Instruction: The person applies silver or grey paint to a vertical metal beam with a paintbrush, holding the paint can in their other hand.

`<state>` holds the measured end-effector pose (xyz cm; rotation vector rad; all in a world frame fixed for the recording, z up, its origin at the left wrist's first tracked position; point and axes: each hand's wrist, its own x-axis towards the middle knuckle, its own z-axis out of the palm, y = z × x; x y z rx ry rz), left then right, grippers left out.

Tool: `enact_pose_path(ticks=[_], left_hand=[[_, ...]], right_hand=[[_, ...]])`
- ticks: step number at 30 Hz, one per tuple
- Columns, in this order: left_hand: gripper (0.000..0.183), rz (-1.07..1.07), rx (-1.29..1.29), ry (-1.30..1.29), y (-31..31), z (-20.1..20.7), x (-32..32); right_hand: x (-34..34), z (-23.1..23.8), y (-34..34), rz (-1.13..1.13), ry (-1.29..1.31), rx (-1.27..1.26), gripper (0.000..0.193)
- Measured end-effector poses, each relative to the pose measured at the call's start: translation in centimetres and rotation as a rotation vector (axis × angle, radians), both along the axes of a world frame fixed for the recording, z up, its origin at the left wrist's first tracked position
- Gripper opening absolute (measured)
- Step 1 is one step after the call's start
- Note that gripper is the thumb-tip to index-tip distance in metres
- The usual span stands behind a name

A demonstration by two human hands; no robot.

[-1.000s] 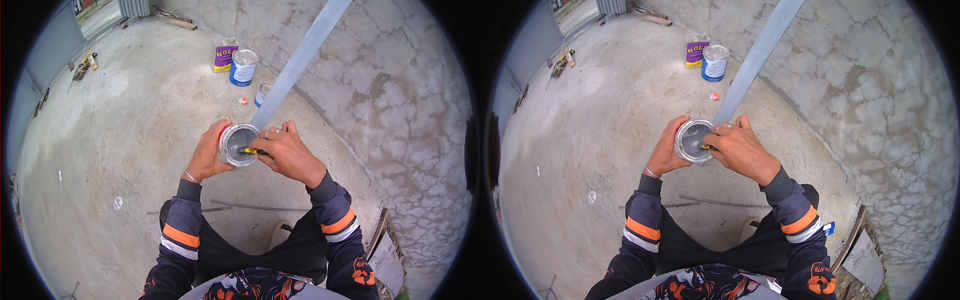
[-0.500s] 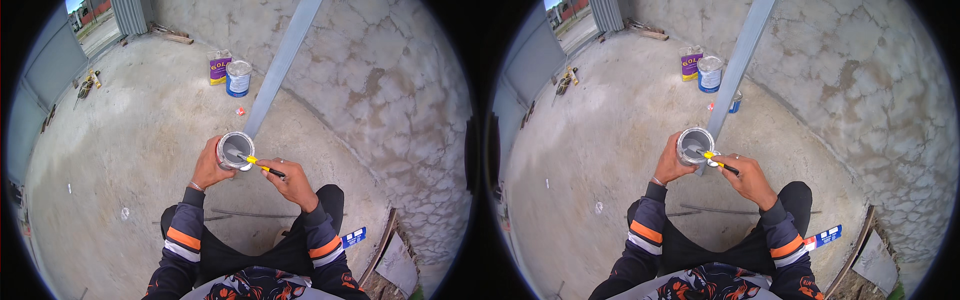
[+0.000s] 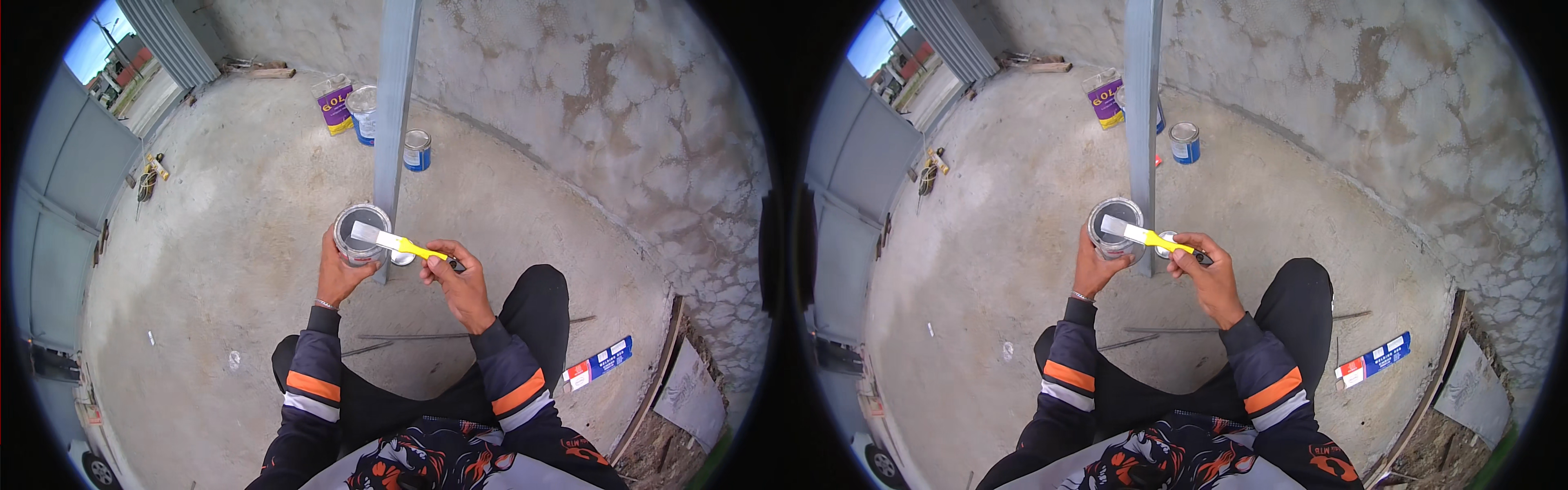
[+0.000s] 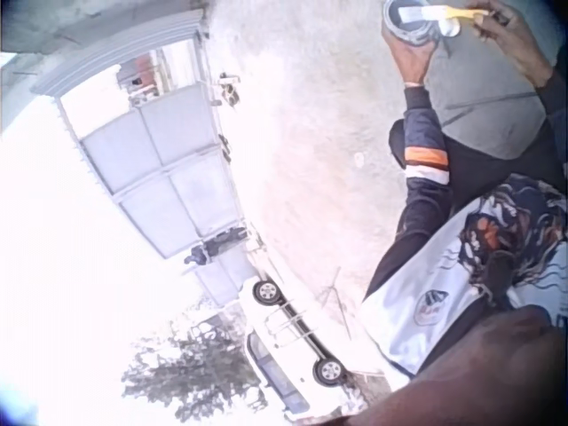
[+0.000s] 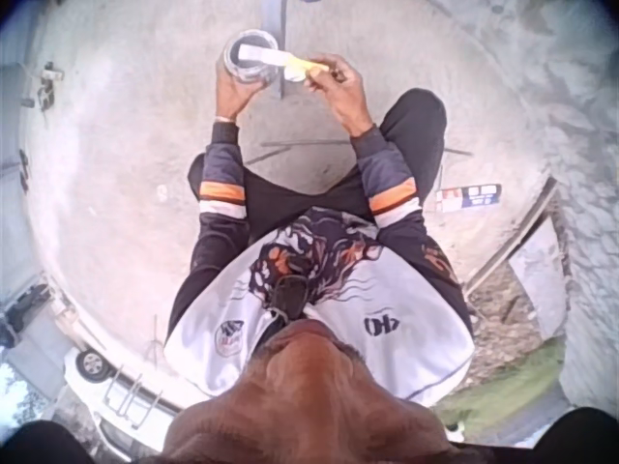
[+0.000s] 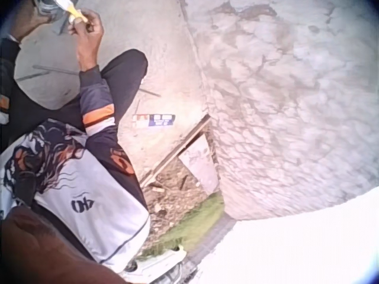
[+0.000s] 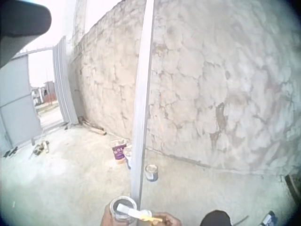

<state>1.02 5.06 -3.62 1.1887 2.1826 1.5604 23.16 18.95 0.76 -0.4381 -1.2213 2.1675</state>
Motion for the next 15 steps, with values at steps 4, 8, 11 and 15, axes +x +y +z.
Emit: enact_pose_path(ticks=[4, 8, 11, 15], left_hand=[[0.103, -0.028, -0.042, -0.054, 0.3, -0.1, 0.1], [0.102, -0.046, 0.005, -0.083, 0.6, -0.2, 0.5], [0.096, -0.03, 0.043, -0.04, 0.6, 0.0, 0.7], [0.092, -0.013, 0.073, -0.05, 0.4, 0.6, 0.7]], right_hand=[[0.6, -0.1, 0.3, -0.051, -0.019, -0.061, 0.026], [1.0, 0.4, 0.2, -0.066, -0.304, 0.343, 0.022], [0.9, 0.8, -0.3, -0.17, -0.27, 0.524, 0.022], [0.6, 1.1, -0.4, -0.202, -0.219, 0.564, 0.022]])
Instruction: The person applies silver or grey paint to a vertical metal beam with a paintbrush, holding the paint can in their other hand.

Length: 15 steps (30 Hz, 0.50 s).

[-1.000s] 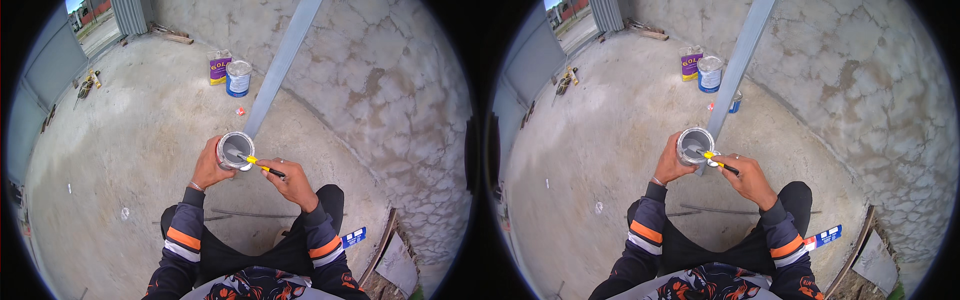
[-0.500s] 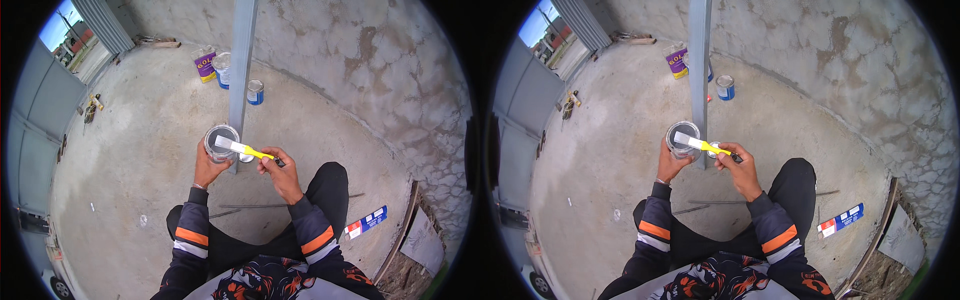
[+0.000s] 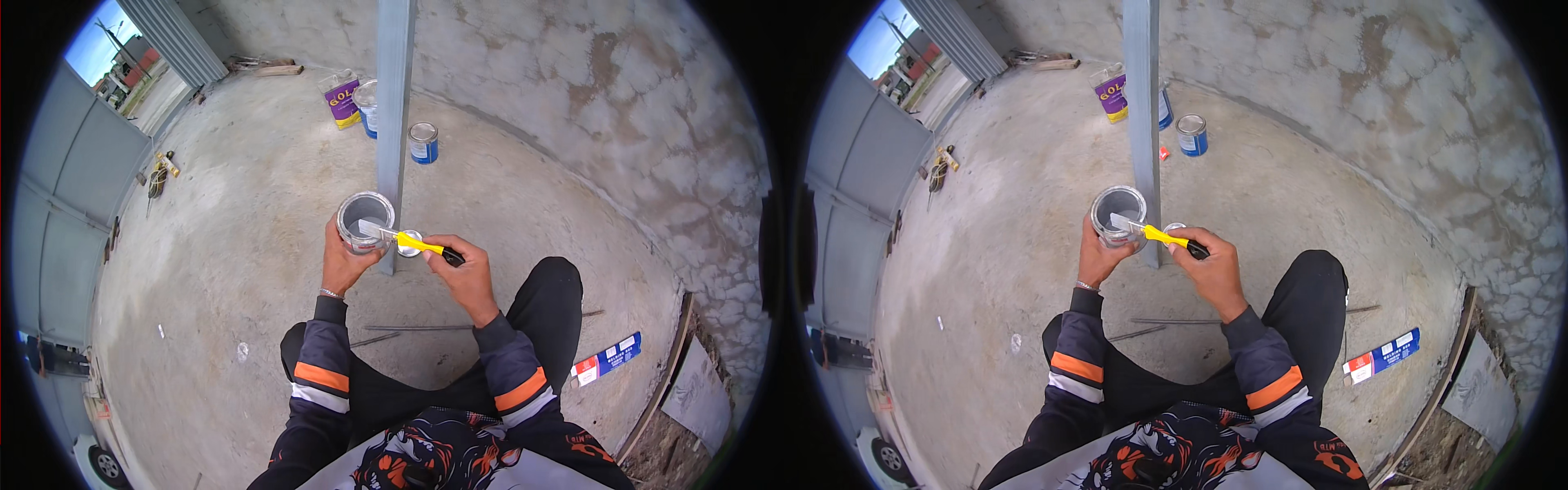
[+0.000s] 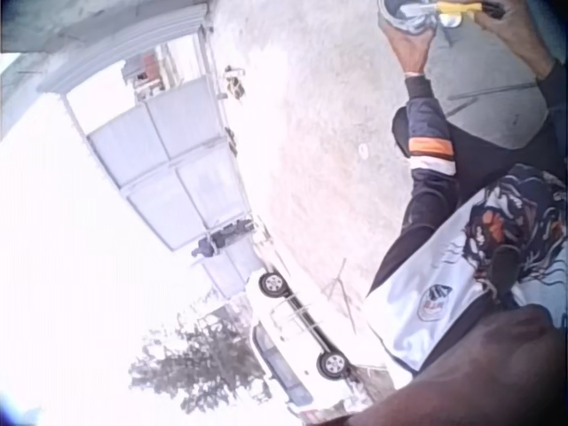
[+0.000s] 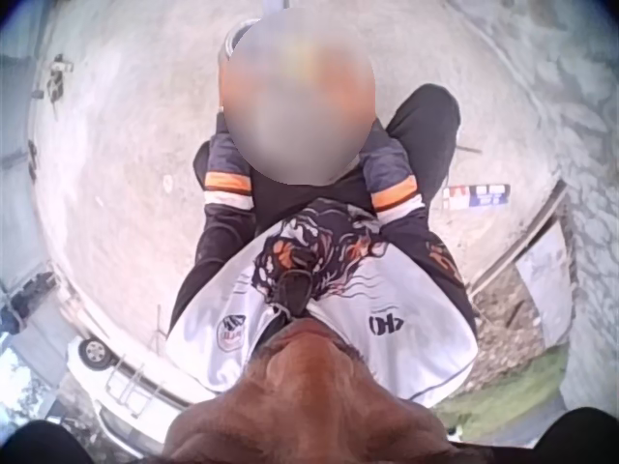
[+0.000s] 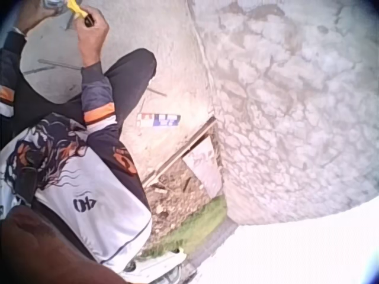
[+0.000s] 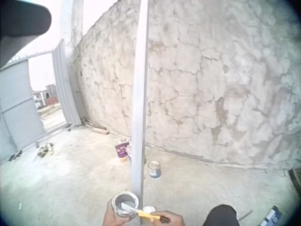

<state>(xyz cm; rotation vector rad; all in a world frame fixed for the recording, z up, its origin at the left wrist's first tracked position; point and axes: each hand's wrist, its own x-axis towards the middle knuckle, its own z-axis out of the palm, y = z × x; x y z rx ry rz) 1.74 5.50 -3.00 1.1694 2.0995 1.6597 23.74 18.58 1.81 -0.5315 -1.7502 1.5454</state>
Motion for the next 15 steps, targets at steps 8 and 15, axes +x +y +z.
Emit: enact_pose_path(ticks=[8, 15], left_hand=[[0.088, 0.046, -0.009, -0.068, -0.8, 0.7, -0.1], [0.088, 0.233, -0.101, -0.052, -3.0, 1.5, -1.7]], right_hand=[[-0.9, -4.1, 0.5, 0.097, 0.287, -1.099, 0.03], [-0.1, -11.0, 0.5, -0.254, 0.469, -1.362, 0.024]])
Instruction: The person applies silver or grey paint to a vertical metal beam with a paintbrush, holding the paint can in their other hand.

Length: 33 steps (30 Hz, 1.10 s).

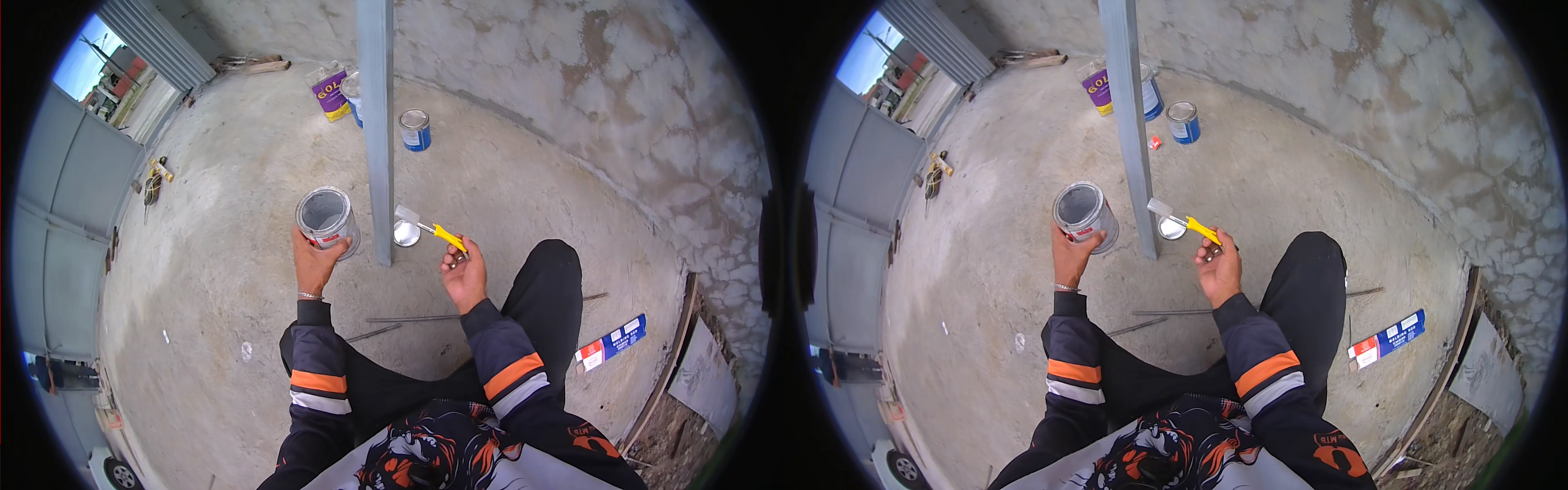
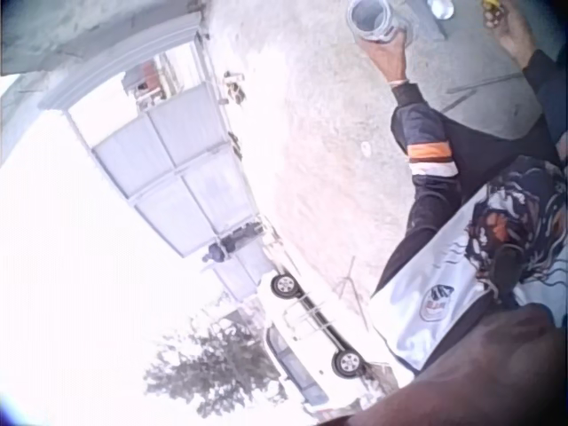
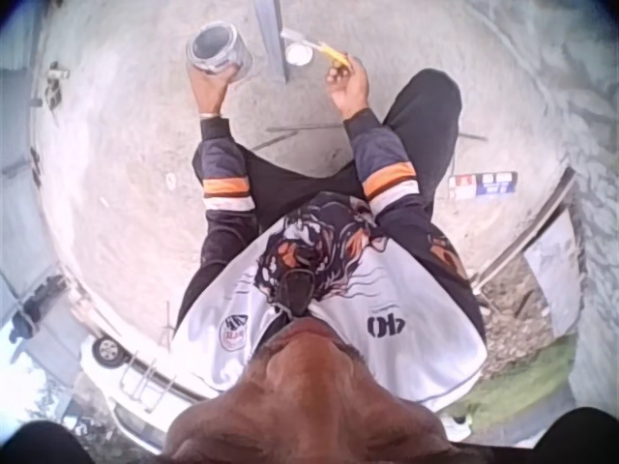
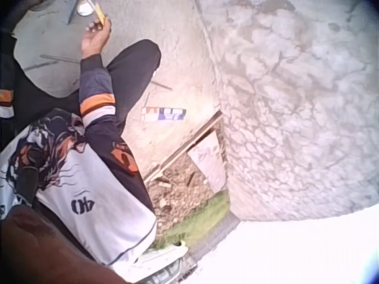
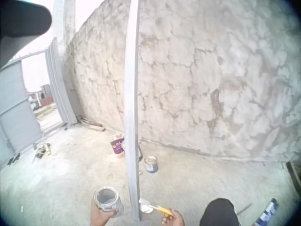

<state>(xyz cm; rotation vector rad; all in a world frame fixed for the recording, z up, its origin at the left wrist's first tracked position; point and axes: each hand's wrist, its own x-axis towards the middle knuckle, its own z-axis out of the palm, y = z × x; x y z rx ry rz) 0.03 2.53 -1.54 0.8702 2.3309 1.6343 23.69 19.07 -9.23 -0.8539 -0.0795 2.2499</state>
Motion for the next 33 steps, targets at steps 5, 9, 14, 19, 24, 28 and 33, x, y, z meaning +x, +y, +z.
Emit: enact_pose_path(ticks=[5, 9, 14, 19, 24, 28, 33], left_hand=[[0.082, 0.073, 0.039, -0.004, -1.9, 0.5, -0.2], [0.082, 0.061, 0.043, -0.018, -2.5, 0.3, 0.0], [0.08, 0.043, -0.008, 0.011, -2.6, 0.2, 0.0], [0.081, 0.068, 0.0, 0.032, -2.4, 0.3, 0.0], [0.081, 0.065, -0.022, 0.025, -2.0, 0.2, -0.1], [0.081, 0.07, -0.015, -0.033, -1.7, 0.2, 0.2], [0.082, 0.051, -0.01, -0.056, -1.5, 0.4, 0.3]], right_hand=[[-1.8, -0.5, 0.8, -0.026, -0.324, 0.228, 0.019], [-6.0, 4.8, 3.9, -0.116, -0.384, 0.55, 0.016], [-8.5, 13.8, 8.0, -0.207, -0.264, 0.745, 0.018], [-8.4, 15.7, 9.3, -0.338, 0.108, 0.642, 0.022], [-9.3, 6.2, 5.4, -0.195, 0.047, 0.333, 0.021], [-7.2, -4.4, -0.5, -0.115, -0.222, 0.167, 0.017], [-5.5, -10.7, -3.4, -0.014, -0.658, 0.15, 0.014]])
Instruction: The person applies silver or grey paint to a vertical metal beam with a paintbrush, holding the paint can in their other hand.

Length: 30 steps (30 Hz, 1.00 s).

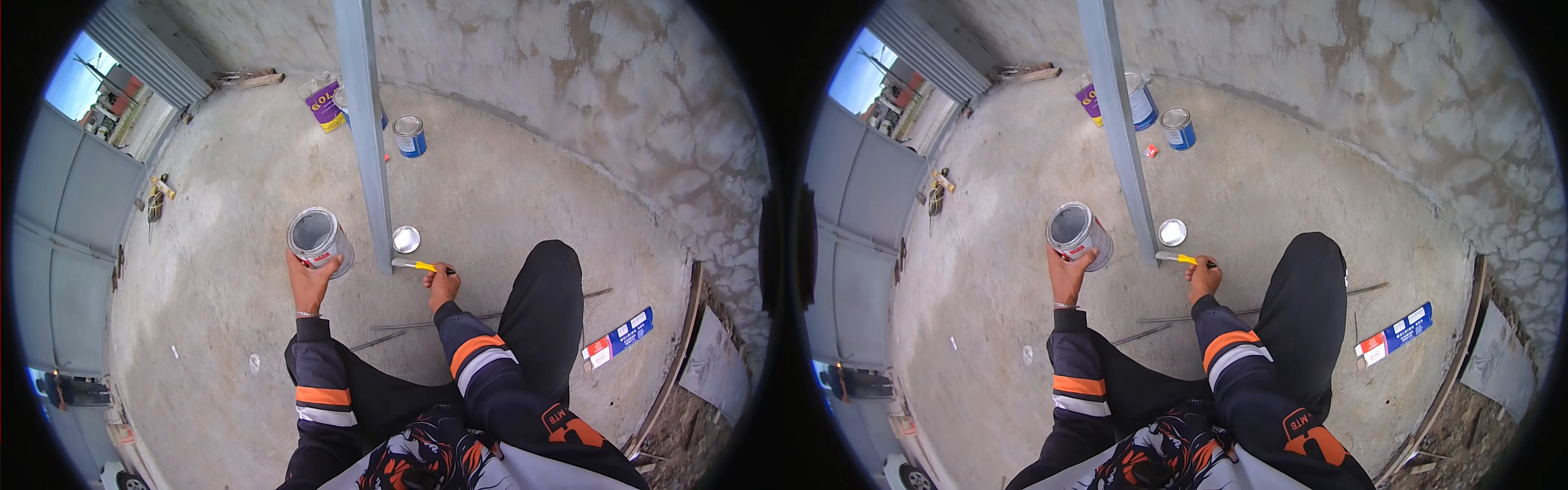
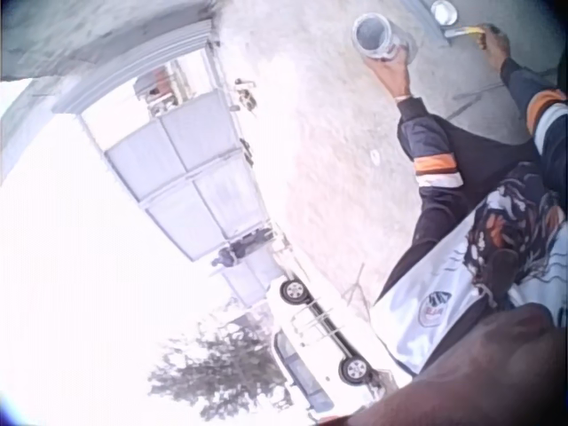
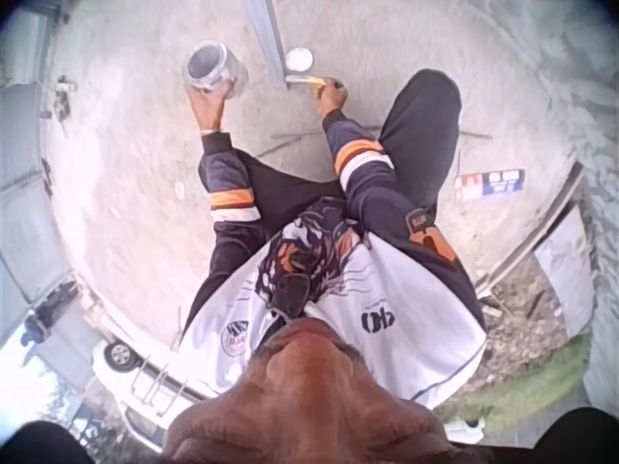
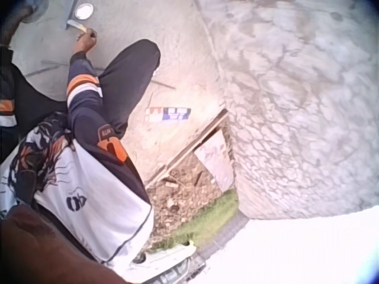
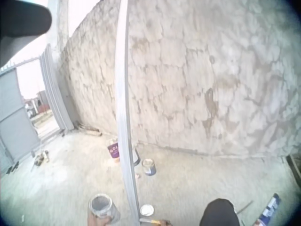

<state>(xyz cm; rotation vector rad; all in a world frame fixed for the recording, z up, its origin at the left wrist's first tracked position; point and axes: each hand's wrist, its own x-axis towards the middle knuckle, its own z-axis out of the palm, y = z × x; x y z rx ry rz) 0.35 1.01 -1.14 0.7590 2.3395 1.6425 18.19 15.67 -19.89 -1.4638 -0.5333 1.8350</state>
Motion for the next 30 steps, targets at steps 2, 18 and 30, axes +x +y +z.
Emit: enact_pose_path(ticks=[2, 18, 30], left_hand=[[0.083, -0.023, 0.029, 0.033, -0.1, -0.1, -0.1], [0.079, -0.006, 0.04, 0.018, -0.2, 0.2, 0.4], [0.081, -0.041, 0.035, 0.021, 0.1, 0.5, 0.6]], right_hand=[[-0.8, 0.6, 0.6, 0.092, -0.038, 0.062, 0.015], [-3.0, -4.1, 0.4, 0.082, -0.275, 0.17, 0.024], [-2.8, -3.7, -0.4, 0.0, -0.119, -0.035, 0.021]])
